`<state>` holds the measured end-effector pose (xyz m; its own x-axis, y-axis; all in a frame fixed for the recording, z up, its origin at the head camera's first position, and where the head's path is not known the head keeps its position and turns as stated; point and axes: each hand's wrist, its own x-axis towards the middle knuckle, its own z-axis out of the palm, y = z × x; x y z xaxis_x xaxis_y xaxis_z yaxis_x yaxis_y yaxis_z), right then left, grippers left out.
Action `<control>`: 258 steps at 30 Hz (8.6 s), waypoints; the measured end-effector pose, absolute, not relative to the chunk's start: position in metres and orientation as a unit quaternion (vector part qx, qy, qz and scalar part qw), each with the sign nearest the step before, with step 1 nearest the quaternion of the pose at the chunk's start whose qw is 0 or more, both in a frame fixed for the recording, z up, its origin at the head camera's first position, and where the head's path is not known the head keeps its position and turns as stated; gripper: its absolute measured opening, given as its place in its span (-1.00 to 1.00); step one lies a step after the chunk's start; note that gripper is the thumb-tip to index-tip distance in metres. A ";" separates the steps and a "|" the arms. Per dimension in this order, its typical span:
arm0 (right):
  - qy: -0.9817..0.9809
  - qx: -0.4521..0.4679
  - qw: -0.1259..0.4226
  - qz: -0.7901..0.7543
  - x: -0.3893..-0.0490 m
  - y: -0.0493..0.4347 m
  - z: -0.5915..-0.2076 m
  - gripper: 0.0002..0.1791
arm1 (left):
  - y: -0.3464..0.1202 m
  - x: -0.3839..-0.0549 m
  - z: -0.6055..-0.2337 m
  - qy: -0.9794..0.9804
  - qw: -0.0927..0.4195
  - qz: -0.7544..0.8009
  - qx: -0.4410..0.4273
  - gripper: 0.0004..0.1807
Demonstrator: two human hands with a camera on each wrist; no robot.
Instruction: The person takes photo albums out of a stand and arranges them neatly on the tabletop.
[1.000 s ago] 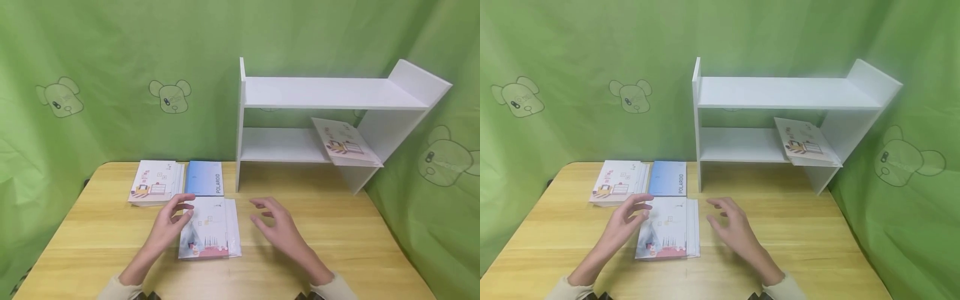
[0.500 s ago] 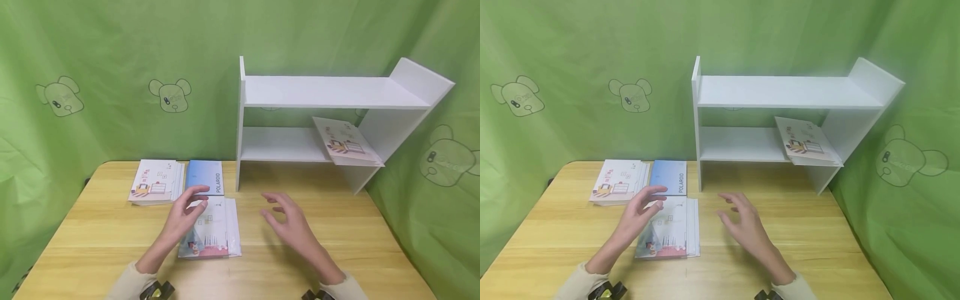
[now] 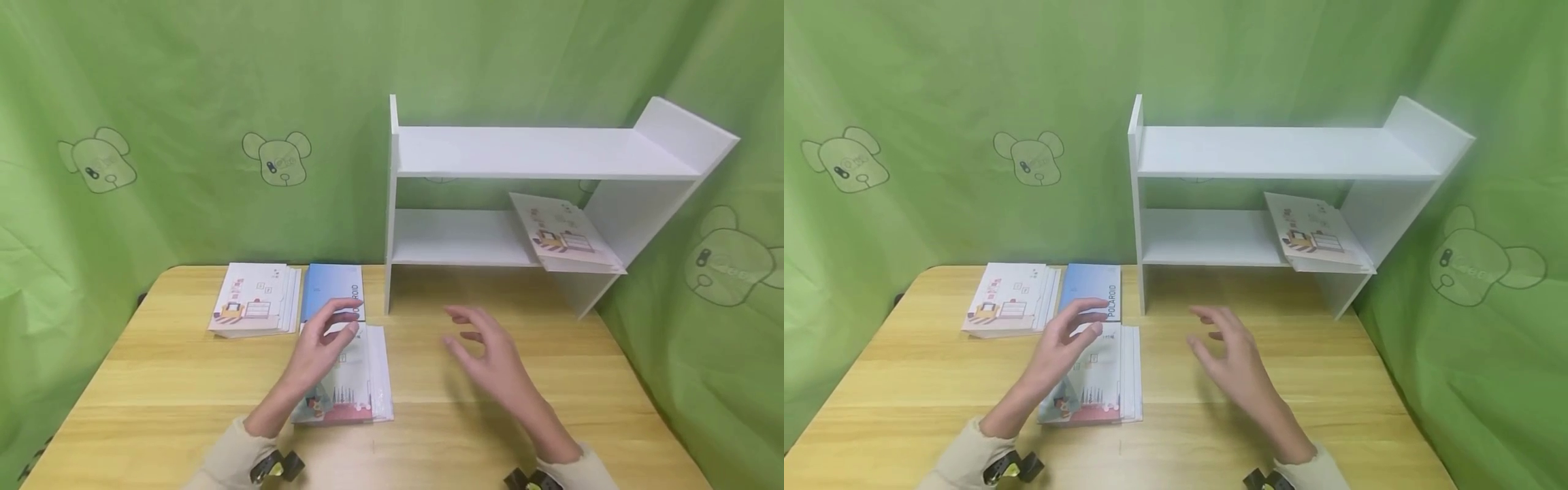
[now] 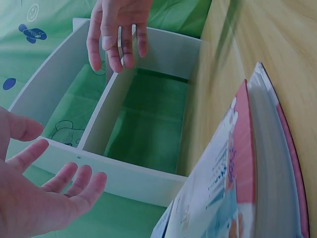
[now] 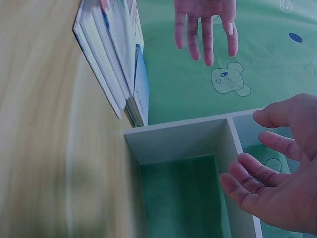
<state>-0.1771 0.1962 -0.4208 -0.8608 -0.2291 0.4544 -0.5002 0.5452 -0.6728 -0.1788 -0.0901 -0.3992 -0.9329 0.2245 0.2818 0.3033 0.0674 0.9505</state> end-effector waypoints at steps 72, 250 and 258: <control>-0.847 0.103 0.267 0.448 -0.167 0.277 -0.364 -0.45 | 0.043 -0.234 -0.417 -0.674 0.071 -0.690 -0.256 -0.60; -0.893 -0.086 0.124 0.424 -0.231 0.390 -0.370 -0.43 | 0.188 -0.267 -0.400 -0.691 0.129 -0.690 -0.174 -0.83; -0.887 -0.094 0.120 0.436 -0.233 0.394 -0.370 -0.39 | 0.191 -0.266 -0.402 -0.675 0.109 -0.710 -0.168 -0.83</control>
<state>-0.2331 0.3935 -0.3699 -0.9536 0.2715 0.1303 0.0629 0.6027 -0.7955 -0.2660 0.1905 -0.4019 -0.9199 0.0711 0.3856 0.3815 -0.0651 0.9221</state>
